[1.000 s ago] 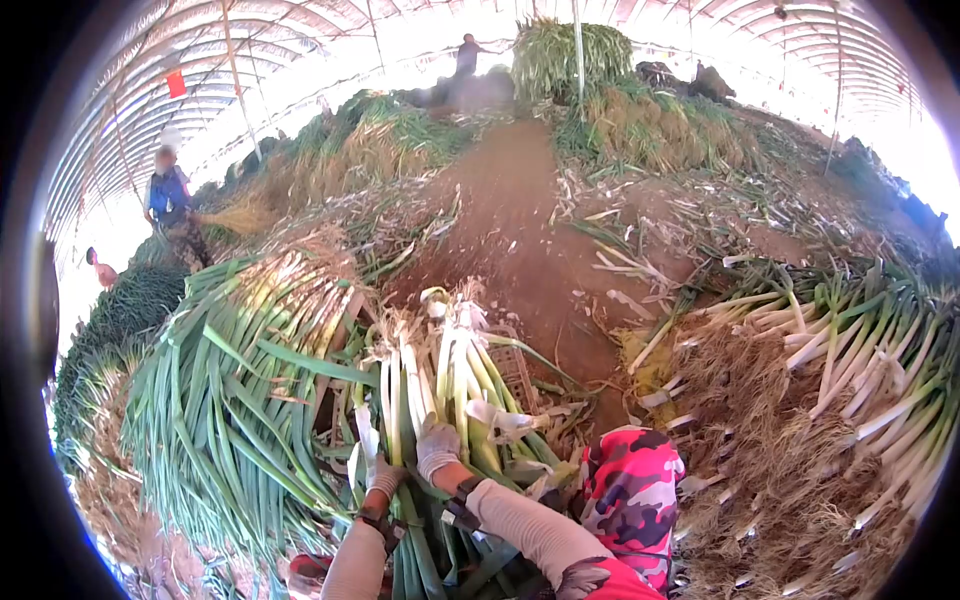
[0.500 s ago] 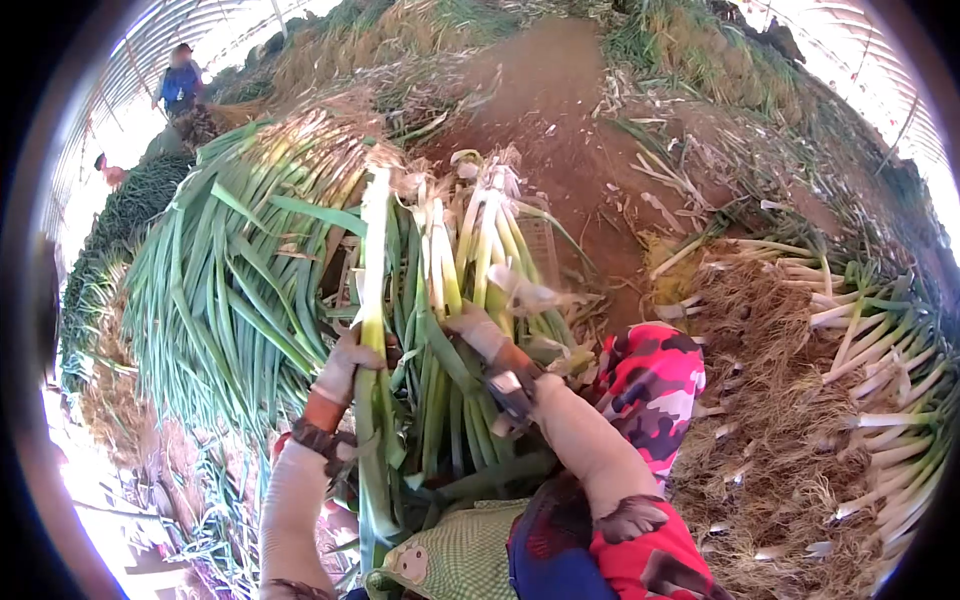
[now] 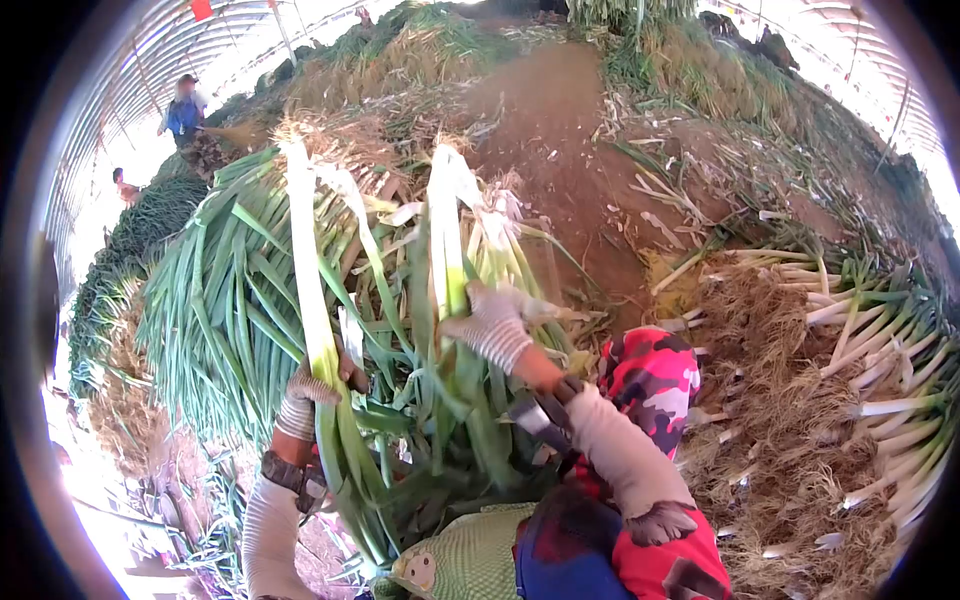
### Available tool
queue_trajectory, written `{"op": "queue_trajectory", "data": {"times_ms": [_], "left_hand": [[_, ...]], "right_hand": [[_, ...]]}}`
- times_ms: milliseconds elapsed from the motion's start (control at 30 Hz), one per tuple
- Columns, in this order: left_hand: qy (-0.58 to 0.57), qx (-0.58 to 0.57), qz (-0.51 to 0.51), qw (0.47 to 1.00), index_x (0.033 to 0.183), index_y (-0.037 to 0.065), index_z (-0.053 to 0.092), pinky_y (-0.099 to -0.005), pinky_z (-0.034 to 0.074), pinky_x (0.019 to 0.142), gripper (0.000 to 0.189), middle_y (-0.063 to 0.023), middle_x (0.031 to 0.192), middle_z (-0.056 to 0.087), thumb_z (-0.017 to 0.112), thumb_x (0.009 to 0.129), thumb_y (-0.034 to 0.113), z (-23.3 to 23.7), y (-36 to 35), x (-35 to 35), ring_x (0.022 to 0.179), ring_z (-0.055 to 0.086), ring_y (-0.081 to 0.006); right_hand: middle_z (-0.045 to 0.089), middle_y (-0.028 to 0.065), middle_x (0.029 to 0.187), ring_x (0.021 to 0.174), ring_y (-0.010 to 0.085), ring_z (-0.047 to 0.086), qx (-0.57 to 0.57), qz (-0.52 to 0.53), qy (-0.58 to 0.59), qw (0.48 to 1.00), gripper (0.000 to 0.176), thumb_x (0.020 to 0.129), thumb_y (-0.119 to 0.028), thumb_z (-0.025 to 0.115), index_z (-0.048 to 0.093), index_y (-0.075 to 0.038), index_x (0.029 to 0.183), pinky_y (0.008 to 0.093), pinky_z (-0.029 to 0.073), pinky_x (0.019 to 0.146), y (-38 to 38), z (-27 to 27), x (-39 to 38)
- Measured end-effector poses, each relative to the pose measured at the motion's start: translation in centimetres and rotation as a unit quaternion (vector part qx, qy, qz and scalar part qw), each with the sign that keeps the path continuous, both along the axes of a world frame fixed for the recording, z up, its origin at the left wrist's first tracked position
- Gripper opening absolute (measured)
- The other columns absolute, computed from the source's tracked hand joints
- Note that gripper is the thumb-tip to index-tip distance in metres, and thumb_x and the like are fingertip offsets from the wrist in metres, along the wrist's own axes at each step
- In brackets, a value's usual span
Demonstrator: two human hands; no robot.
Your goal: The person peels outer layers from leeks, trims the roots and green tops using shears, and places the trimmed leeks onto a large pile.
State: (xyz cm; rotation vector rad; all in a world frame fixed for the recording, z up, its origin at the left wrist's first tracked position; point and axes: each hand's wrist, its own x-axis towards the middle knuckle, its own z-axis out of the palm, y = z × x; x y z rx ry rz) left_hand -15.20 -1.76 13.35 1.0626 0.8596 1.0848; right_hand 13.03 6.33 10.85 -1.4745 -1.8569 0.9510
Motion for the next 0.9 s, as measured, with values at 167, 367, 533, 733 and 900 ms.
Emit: {"op": "queue_trajectory", "data": {"times_ms": [167, 367, 533, 733, 900], "left_hand": [[-0.012, -0.02, -0.106, 0.994, 0.101, 0.001, 0.049, -0.0464, 0.05, 0.068, 0.054, -0.013, 0.081, 0.06, 0.071, 0.052, 0.006, 1.3, 0.3, 0.3, 0.076, 0.061, -0.0353], [-0.023, -0.05, -0.092, 0.994, 0.124, 0.002, 0.041, -0.0451, 0.052, 0.08, 0.076, -0.0216, 0.107, 0.059, 0.071, 0.054, -0.002, 2.5, 1.1, 3.6, 0.088, 0.063, -0.0354], [0.035, -0.022, -0.085, 0.996, 0.124, -0.003, 0.045, -0.0352, 0.04, 0.095, 0.079, -0.0104, 0.11, 0.057, 0.075, 0.051, 0.0, 4.2, 2.7, 5.6, 0.104, 0.053, -0.025], [0.111, -0.046, -0.042, 0.992, 0.114, -0.002, 0.052, -0.0324, 0.048, 0.083, 0.061, -0.0102, 0.099, 0.062, 0.077, 0.059, 0.008, 6.1, 3.8, 6.8, 0.09, 0.06, -0.0202], [0.163, 0.003, 0.023, 0.986, 0.106, -0.004, 0.054, -0.0299, 0.052, 0.071, 0.051, -0.0109, 0.088, 0.066, 0.078, 0.062, 0.005, 5.9, 4.7, 8.2, 0.075, 0.064, -0.0199]], "right_hand": [[0.061, 0.0124, 0.076, 0.069, 0.0185, 0.06, 0.056, -0.022, 0.105, 0.993, 0.046, 0.066, -0.024, 0.076, 0.049, 0.002, 0.094, 0.0297, 0.052, 0.062, -1.9, 1.5, -0.7], [0.061, 0.012, 0.072, 0.058, 0.0204, 0.06, 0.228, -0.045, 0.168, 0.958, 0.043, 0.069, -0.014, 0.072, 0.047, 0.004, 0.099, 0.0295, 0.052, 0.056, -4.2, 2.9, -1.3], [0.057, 0.0153, 0.082, 0.071, 0.0254, 0.063, 0.113, -0.012, 0.209, 0.971, 0.052, 0.069, -0.009, 0.067, 0.039, 0.002, 0.112, 0.0343, 0.054, 0.067, -6.8, 3.1, -4.2], [0.05, 0.0296, 0.112, 0.1, 0.0414, 0.055, 0.204, 0.095, 0.091, 0.97, 0.081, 0.073, -0.028, 0.072, 0.026, 0.007, 0.13, 0.0406, 0.048, 0.084, -9.4, 2.5, -4.9], [0.053, 0.0259, 0.107, 0.085, 0.0375, 0.061, 0.242, 0.11, -0.075, 0.961, 0.078, 0.076, -0.039, 0.064, 0.029, 0.01, 0.125, 0.0431, 0.051, 0.072, -10.9, 4.7, -5.8]]}}
